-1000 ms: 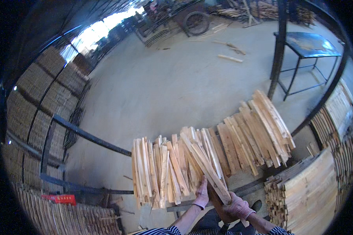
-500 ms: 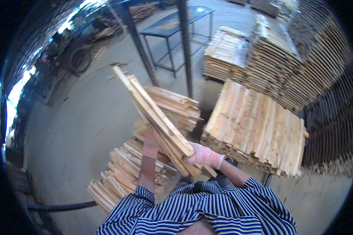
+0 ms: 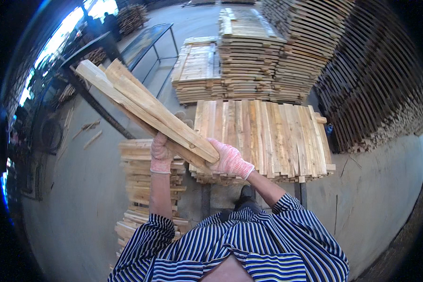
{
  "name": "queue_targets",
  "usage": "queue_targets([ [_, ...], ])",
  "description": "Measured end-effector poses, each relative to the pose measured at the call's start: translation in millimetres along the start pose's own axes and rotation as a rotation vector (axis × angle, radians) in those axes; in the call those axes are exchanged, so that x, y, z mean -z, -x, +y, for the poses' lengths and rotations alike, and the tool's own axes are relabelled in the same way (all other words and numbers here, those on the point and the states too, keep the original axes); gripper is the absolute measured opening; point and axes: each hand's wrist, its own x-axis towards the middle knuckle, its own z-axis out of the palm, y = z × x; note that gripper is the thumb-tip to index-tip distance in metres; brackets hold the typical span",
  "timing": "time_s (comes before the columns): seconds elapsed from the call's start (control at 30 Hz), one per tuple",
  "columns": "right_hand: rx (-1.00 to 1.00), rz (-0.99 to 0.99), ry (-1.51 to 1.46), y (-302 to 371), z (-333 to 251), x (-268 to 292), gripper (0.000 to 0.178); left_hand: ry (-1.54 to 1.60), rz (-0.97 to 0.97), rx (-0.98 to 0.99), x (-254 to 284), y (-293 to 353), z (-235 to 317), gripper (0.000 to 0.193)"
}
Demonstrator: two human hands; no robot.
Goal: The person repeatedly picks up small stacks of wooden planks from a metal rack and places them onto a growing pile on the floor. The person wears pink gloves and a striped shirt while moving the planks in a warehouse setting.
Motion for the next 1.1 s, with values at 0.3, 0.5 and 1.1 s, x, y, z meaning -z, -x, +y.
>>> queue_targets([
  [0.3,-0.199,0.36,-0.232,-28.8,61.9,37.7,0.087,-0.255,-0.006,-0.174,93.5,-122.9,-95.5,0.055],
  [0.5,-0.275,0.263,-0.322,-31.2,125.1,73.6,0.102,-0.332,-0.093,-0.224,16.4,-158.7,-140.9,0.054],
  [1.1,-0.433,0.339,-0.463,-18.3,242.9,117.8,0.101,-0.168,0.231,0.455,-16.9,-242.5,-279.2,0.066],
])
